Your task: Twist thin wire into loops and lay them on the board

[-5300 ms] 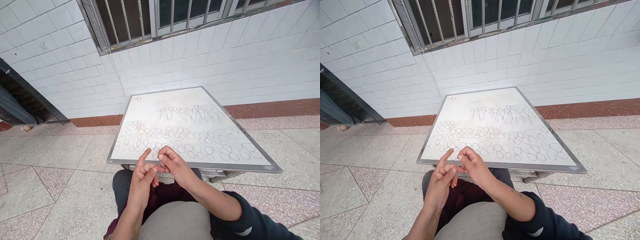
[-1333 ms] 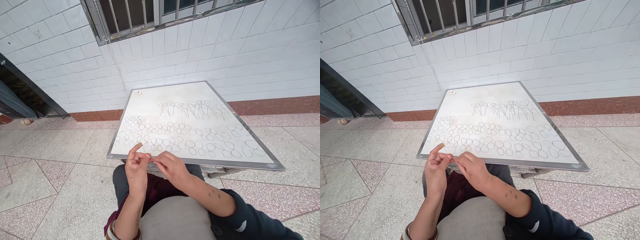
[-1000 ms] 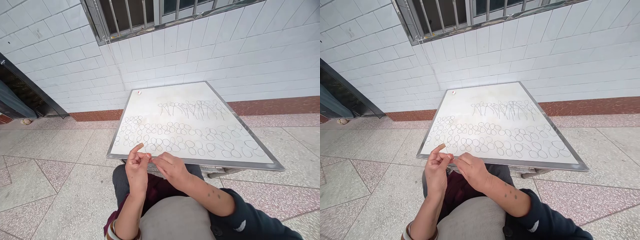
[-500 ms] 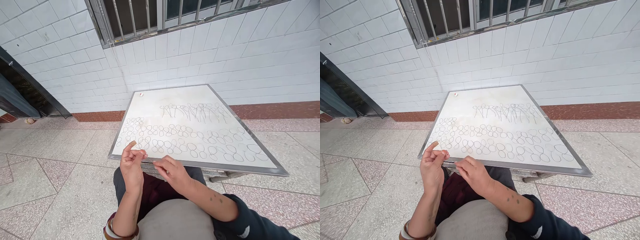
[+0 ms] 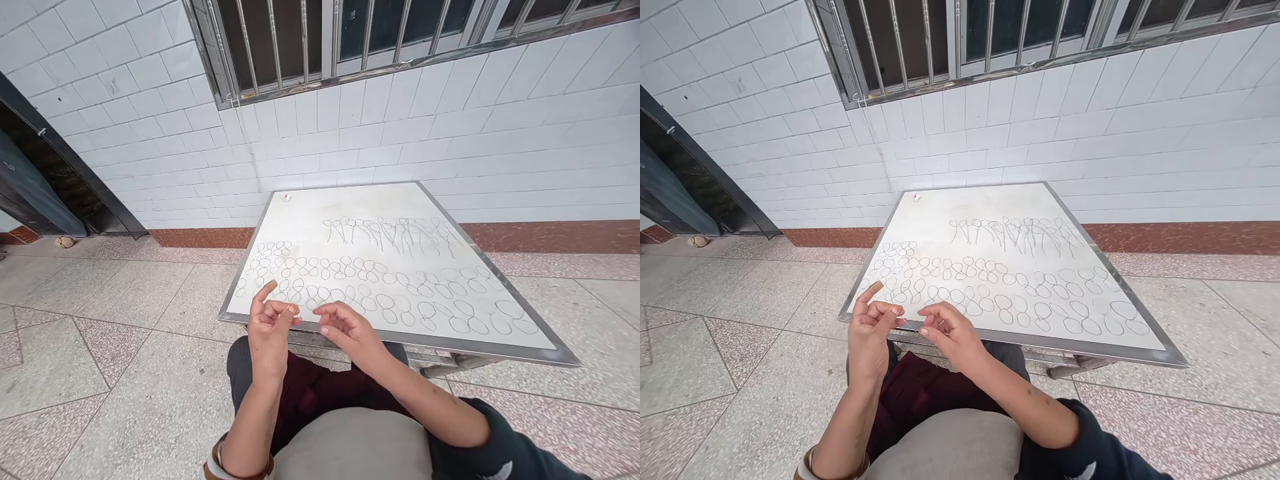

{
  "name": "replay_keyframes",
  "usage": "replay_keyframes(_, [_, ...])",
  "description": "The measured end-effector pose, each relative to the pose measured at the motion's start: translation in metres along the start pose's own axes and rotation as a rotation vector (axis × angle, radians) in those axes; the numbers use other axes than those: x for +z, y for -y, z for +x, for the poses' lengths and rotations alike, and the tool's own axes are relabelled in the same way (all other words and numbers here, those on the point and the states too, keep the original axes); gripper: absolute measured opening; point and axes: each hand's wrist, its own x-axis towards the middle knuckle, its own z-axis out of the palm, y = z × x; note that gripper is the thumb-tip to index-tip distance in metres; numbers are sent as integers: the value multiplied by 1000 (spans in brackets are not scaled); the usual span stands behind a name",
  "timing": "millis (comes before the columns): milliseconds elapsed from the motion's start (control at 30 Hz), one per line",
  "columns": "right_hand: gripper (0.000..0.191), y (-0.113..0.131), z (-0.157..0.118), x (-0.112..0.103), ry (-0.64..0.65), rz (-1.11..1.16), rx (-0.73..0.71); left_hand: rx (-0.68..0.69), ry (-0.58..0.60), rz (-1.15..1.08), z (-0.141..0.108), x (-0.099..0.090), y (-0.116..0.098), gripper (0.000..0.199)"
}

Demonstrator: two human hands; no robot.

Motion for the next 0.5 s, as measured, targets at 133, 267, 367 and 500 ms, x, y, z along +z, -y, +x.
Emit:
replay_keyframes(133, [21,11,13,8,3,231,89,-130,138,-6,-11,9,2,59])
replay_keyframes(267, [20,10,14,11,-3,354,138,-227,164,-59,-15,9,5,59])
replay_keyframes(367, [21,9,12,9,4,407,173,-305,184,-160,-16,8,9,60])
replay_keyframes(500, [21,11,12,5,-6,396,187,-323,212,-246,-19,9,12,62])
